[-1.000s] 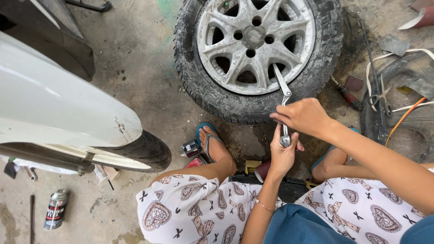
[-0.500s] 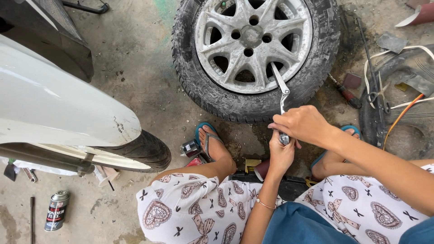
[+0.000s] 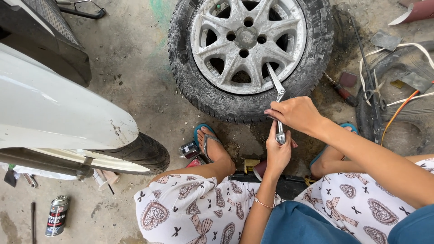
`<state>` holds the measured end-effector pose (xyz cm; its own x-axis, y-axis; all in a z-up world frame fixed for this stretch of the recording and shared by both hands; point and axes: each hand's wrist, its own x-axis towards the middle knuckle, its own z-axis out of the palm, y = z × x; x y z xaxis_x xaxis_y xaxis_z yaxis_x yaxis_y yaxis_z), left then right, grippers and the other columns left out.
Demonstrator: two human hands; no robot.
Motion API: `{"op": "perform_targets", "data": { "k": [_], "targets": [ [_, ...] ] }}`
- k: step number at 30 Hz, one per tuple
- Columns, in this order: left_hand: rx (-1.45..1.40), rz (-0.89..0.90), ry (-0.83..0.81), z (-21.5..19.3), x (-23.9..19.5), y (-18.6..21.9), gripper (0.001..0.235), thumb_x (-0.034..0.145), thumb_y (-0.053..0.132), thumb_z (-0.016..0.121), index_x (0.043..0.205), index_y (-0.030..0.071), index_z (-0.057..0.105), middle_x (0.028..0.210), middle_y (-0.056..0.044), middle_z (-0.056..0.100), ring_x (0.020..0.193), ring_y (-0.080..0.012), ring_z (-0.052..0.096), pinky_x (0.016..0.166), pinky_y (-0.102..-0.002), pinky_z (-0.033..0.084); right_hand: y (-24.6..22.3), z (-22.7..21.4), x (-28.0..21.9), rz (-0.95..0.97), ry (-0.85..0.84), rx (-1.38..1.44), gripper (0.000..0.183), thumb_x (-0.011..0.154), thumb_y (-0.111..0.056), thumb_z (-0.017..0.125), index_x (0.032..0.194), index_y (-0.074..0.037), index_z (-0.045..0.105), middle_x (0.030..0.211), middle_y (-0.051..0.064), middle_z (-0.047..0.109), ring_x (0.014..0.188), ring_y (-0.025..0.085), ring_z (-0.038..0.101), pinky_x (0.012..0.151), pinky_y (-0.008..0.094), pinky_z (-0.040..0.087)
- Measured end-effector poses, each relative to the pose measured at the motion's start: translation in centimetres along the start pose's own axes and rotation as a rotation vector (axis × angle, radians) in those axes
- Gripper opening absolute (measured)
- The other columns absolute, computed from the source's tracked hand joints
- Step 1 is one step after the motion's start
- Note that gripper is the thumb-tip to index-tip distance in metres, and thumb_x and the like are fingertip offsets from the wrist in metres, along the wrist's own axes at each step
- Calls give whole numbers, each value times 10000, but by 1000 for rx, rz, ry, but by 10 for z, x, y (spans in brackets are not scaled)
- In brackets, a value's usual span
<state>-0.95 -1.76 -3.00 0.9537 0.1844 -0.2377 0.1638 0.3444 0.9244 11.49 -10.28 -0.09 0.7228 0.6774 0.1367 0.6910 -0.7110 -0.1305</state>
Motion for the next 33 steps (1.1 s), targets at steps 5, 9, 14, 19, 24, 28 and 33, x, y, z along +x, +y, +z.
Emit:
{"op": "perform_targets", "data": {
  "k": [5,9,14,19,24,28,33],
  "targets": [
    [49,-21,5,-4,2,-32,340,983,-57,541,1322,-56,515,608,-117,637,584,-204,676,650,-334,571,-19,-18,-12,-13,-74,61,355,1001,-470,564,733,-238,544,508,-10,620,558,210,696,566,335,545],
    [78,-23,1,-2,-2,-7,540,1036,-3,512,1530,-117,325,666,-130,654,640,-179,665,647,-309,530,4,-3,1,17,43,-172,294,1000,-430,609,758,-275,547,502,-67,597,499,129,655,509,275,512],
    [190,-91,-6,-2,-2,24,620,1022,56,577,1570,-77,318,674,-120,674,647,-167,644,629,-277,478,22,1,26,800,-181,757,570,1039,-587,606,666,-156,587,518,51,513,535,246,574,495,359,433],
    [84,-110,-128,-20,10,17,1028,675,37,776,1562,-95,274,1368,-255,498,1178,-307,592,941,-388,467,1,-11,-11,1063,78,1314,418,1094,-416,572,827,-99,627,564,94,507,381,122,412,376,315,386],
    [197,-36,76,-31,9,32,476,1022,255,573,1427,16,495,1363,-169,447,1292,-329,498,1036,-427,408,-28,-20,-55,1021,88,1376,328,1125,-260,491,906,-42,601,541,84,403,469,156,400,470,288,378],
    [374,-41,28,-18,6,65,321,1105,355,484,1147,98,672,1187,-34,591,1137,-204,609,935,-322,460,-54,-54,-60,987,75,1258,260,1101,-258,566,992,-51,680,596,95,536,521,153,501,495,308,482],
    [535,47,150,-15,10,82,210,1065,269,578,1095,113,715,1048,-75,712,967,-217,688,809,-348,525,-46,-50,-56,890,46,1133,253,1068,-263,618,974,-45,705,720,185,698,628,234,712,603,361,599]
  ]
}}
